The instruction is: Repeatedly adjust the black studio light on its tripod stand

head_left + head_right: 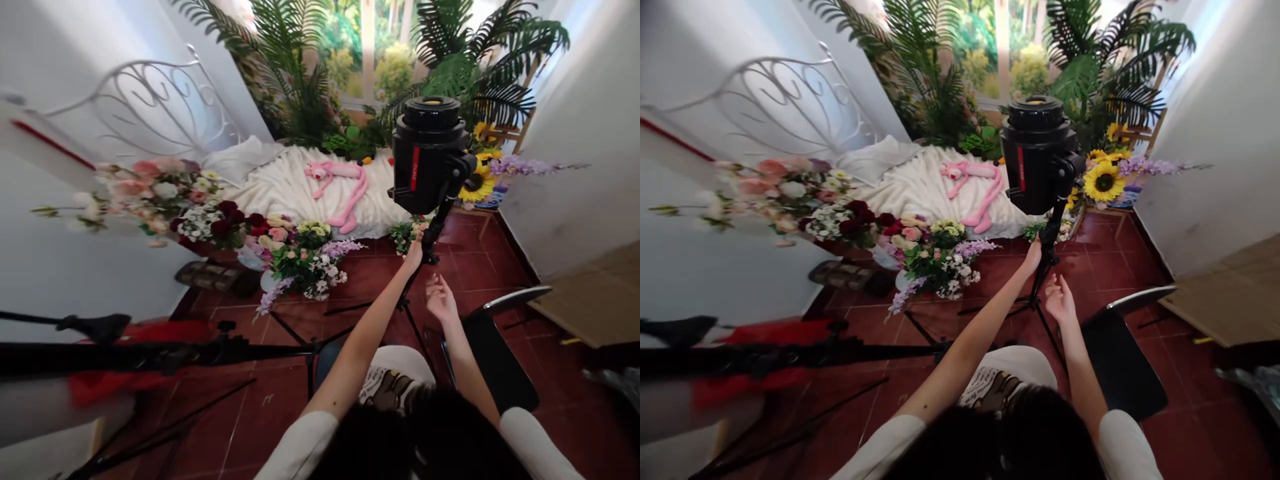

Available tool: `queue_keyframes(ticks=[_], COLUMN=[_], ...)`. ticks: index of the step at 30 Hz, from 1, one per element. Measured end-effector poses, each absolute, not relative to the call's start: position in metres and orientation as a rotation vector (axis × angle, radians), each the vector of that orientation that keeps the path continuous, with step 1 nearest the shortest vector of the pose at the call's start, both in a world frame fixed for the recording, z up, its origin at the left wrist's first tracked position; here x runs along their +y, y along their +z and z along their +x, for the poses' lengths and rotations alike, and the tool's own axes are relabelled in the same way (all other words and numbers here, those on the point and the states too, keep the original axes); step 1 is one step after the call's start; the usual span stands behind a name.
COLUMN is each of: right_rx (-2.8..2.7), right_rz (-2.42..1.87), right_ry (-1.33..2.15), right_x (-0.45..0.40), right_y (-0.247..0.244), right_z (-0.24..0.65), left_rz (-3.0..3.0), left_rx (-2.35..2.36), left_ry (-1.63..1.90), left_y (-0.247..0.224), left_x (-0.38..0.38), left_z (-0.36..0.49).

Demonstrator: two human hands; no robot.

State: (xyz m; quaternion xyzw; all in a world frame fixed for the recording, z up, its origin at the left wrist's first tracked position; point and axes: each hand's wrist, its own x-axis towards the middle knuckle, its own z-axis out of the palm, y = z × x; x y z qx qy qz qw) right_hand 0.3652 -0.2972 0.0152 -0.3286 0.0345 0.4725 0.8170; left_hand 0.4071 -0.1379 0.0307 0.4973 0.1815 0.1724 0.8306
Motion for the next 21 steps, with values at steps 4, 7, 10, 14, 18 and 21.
queue_keyframes(ticks=[4,7,10,14,18,21], right_rx=[0.058,0.009,-0.024,0.103,0.380,0.563], right_rz=[-0.387,-0.211,-0.107,0.095,0.599,0.854], right_ry=[1.078,1.081,1.092,1.124,1.191,1.212], right_x=[-0.275,-0.259,-0.251,-0.246,-0.244,-0.243], right_y=[0.021,0.021,0.019,0.019,0.021,0.022], right_z=[0.380,0.387,0.388,0.387,0.390,0.395], left_rz=[1.102,1.140,1.154,1.144,1.143,1.149], left_rx=[0.332,0.308,0.309,0.329,0.312,0.301], left_ry=[0.355,0.382,0.390,0.372,0.405,0.427], left_y=[0.035,0.036,0.035,0.028,0.020,0.016], left_x=[-0.134,-0.133,-0.133,-0.132,-0.131,-0.130], left_z=[0.400,0.398,0.398,0.400,0.406,0.409])
